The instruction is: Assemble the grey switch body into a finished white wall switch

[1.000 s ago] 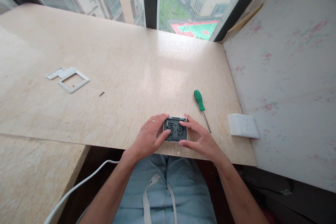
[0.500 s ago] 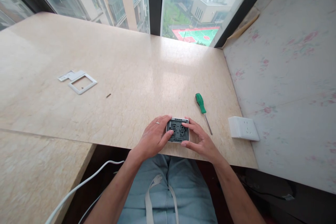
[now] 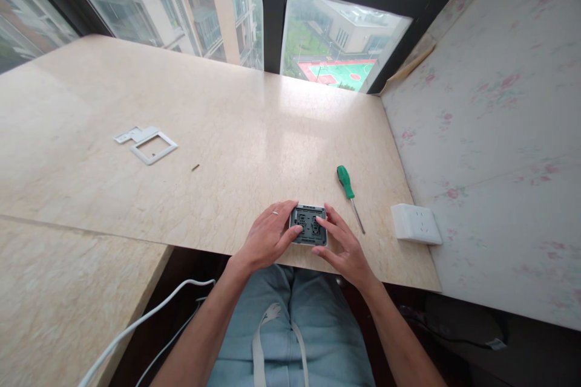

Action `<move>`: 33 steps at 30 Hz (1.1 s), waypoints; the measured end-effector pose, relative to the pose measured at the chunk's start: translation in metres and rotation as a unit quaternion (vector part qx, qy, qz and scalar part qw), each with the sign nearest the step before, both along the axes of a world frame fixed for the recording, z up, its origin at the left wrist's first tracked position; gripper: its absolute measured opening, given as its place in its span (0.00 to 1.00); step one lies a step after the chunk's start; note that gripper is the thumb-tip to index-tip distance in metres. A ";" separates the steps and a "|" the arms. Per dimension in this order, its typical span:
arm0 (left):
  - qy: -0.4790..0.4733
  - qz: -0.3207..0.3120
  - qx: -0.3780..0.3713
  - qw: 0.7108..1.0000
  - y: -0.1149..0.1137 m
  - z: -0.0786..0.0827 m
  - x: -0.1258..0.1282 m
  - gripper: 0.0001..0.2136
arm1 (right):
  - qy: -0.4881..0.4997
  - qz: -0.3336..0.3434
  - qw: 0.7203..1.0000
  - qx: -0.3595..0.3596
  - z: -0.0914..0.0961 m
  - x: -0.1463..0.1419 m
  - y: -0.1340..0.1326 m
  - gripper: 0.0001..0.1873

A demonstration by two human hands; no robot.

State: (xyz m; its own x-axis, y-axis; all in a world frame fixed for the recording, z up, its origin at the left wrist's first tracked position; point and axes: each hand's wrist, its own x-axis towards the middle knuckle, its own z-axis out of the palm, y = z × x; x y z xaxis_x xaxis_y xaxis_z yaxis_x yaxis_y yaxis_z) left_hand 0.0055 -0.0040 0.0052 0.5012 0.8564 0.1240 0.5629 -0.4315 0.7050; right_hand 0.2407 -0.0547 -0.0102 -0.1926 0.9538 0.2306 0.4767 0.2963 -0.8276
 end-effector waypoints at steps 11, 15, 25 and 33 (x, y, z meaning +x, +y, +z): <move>-0.014 -0.012 -0.016 1.000 0.001 0.001 -0.003 0.33 | -0.006 -0.001 1.000 -0.011 0.003 -0.001 0.001 0.30; -0.020 -0.018 -0.018 0.999 0.001 0.000 -0.004 0.35 | -0.013 -0.003 1.000 -0.022 0.003 -0.001 0.000 0.34; -0.019 -0.021 -0.010 1.000 0.001 -0.006 -0.007 0.40 | -0.003 -0.020 0.998 -0.055 0.000 0.001 -0.002 0.47; -0.020 -0.043 0.003 0.999 -0.001 -0.011 -0.011 0.41 | -0.016 -0.009 1.000 -0.007 0.003 0.001 -0.004 0.45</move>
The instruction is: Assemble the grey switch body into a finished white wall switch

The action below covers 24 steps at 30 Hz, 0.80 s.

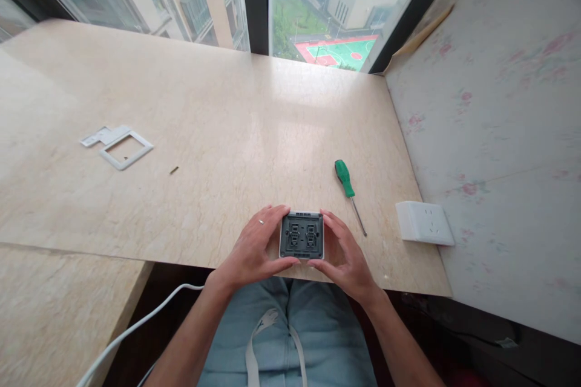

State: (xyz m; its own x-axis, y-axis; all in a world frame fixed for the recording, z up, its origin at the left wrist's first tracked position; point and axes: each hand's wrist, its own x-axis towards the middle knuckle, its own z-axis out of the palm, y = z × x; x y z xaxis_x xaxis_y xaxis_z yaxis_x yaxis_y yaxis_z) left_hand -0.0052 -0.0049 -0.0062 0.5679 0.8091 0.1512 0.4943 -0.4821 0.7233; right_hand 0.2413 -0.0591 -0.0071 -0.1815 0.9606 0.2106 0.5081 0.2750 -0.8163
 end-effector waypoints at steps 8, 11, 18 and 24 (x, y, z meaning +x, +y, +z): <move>0.017 0.004 0.010 1.000 0.000 0.001 0.001 0.42 | -0.010 0.005 1.000 0.007 0.001 -0.001 0.002 0.41; 0.024 0.010 0.009 1.000 -0.001 0.001 0.002 0.42 | -0.007 0.006 1.000 0.003 0.002 -0.001 0.003 0.41; 0.036 0.007 -0.003 0.999 -0.001 0.003 0.002 0.42 | -0.016 0.020 1.000 -0.004 0.005 0.001 0.004 0.41; 0.042 0.005 -0.011 0.999 -0.004 0.006 0.003 0.44 | -0.044 0.020 0.999 -0.004 0.002 0.004 0.002 0.41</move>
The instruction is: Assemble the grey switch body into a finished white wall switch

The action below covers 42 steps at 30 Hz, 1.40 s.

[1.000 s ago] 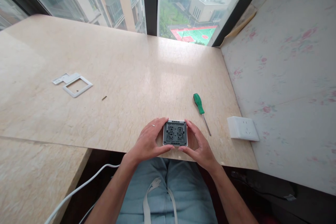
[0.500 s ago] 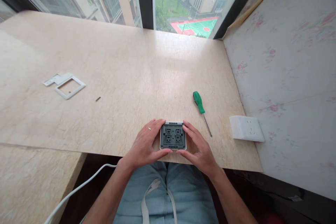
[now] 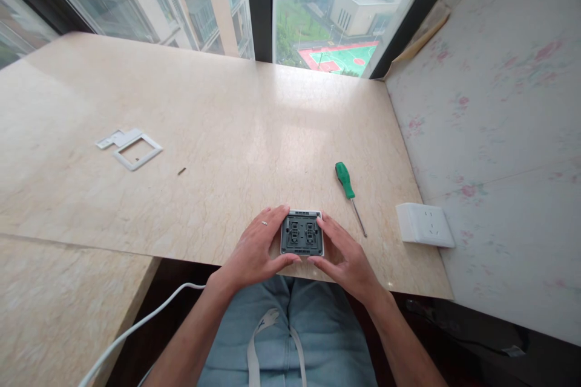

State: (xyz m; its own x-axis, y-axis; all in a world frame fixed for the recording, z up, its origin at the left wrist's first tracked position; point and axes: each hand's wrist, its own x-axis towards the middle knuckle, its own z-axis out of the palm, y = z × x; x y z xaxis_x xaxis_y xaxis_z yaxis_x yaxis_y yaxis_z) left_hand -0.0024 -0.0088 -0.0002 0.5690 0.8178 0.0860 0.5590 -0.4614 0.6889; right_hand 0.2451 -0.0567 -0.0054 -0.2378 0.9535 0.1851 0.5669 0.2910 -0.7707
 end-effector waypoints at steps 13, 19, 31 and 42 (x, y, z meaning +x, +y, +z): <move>-0.065 0.052 -0.047 0.995 0.000 0.007 0.005 0.38 | 0.039 -0.035 0.997 -0.052 -0.005 -0.002 -0.003 0.44; -0.073 0.051 -0.051 0.995 0.002 0.008 0.006 0.38 | 0.059 -0.036 0.996 -0.061 -0.009 -0.001 -0.002 0.40; -0.067 0.069 -0.034 0.995 -0.001 0.001 0.007 0.39 | 0.094 -0.031 0.990 -0.099 -0.010 0.002 0.000 0.39; -0.057 0.065 -0.045 0.995 0.000 0.001 0.006 0.41 | 0.097 -0.030 0.987 -0.127 -0.005 0.002 0.003 0.39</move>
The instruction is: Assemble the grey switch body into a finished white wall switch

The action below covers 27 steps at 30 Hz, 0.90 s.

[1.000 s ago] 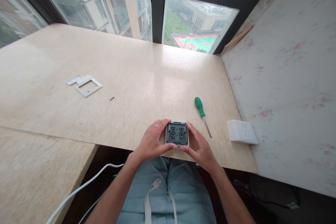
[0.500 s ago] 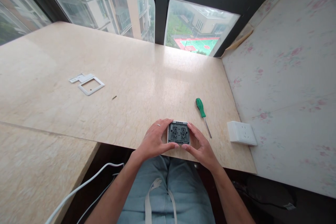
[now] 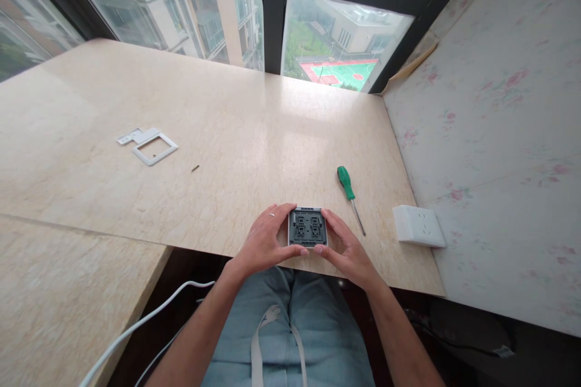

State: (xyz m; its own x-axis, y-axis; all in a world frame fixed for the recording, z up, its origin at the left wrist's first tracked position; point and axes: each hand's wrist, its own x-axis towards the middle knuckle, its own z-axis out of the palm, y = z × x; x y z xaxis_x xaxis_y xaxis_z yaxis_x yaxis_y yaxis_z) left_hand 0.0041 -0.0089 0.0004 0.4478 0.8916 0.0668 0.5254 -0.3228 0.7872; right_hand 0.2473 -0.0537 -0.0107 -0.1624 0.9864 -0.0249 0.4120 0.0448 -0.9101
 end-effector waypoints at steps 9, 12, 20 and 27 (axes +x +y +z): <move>0.000 -0.011 0.002 1.000 0.000 0.004 -0.001 0.40 | 0.011 0.003 1.000 -0.004 0.000 0.001 0.000 0.38; -0.011 -0.004 -0.009 1.000 0.000 0.006 -0.001 0.27 | 0.011 0.003 1.000 -0.003 0.001 0.000 0.001 0.39; -0.031 0.019 -0.014 0.999 0.003 0.005 0.003 0.19 | 0.016 0.004 1.000 -0.011 0.002 0.001 0.001 0.40; -0.026 -0.001 -0.022 0.999 0.004 0.005 0.002 0.22 | 0.053 -0.023 0.998 -0.022 -0.001 -0.001 0.004 0.27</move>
